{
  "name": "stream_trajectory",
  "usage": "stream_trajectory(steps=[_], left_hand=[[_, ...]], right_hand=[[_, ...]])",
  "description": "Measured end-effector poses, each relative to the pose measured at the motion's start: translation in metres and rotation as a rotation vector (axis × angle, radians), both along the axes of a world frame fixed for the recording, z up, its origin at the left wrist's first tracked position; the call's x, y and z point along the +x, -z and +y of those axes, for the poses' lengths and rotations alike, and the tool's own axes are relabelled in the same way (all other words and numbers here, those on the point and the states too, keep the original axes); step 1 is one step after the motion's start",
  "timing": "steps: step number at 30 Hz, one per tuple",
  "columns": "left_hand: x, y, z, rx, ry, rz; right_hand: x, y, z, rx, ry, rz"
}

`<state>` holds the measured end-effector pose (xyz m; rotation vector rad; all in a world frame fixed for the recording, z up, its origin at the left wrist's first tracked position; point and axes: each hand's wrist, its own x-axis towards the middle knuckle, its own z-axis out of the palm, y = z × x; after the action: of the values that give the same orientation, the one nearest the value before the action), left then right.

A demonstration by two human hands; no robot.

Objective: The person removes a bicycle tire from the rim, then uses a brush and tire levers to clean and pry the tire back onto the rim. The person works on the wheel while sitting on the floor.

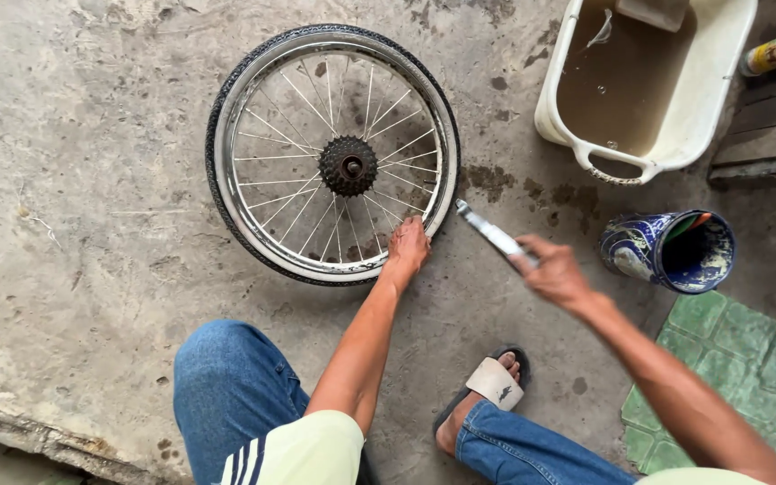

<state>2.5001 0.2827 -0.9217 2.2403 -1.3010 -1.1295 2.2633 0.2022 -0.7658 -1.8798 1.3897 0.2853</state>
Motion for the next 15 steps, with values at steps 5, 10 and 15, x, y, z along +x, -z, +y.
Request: stream_trajectory(steps=[5,10,15], left_hand=[[0.011,0.013,0.009,-0.082,0.019,0.065],[0.005,0.015,0.012,-0.072,-0.042,0.059],[0.005,0.012,0.007,-0.006,-0.056,0.049]], right_hand=[[0.023,0.028,0.040,-0.100,-0.108,-0.042],[0.018,0.044,0.053,-0.172,-0.098,-0.176],[0.022,0.052,0.054,-0.171,-0.114,-0.187]])
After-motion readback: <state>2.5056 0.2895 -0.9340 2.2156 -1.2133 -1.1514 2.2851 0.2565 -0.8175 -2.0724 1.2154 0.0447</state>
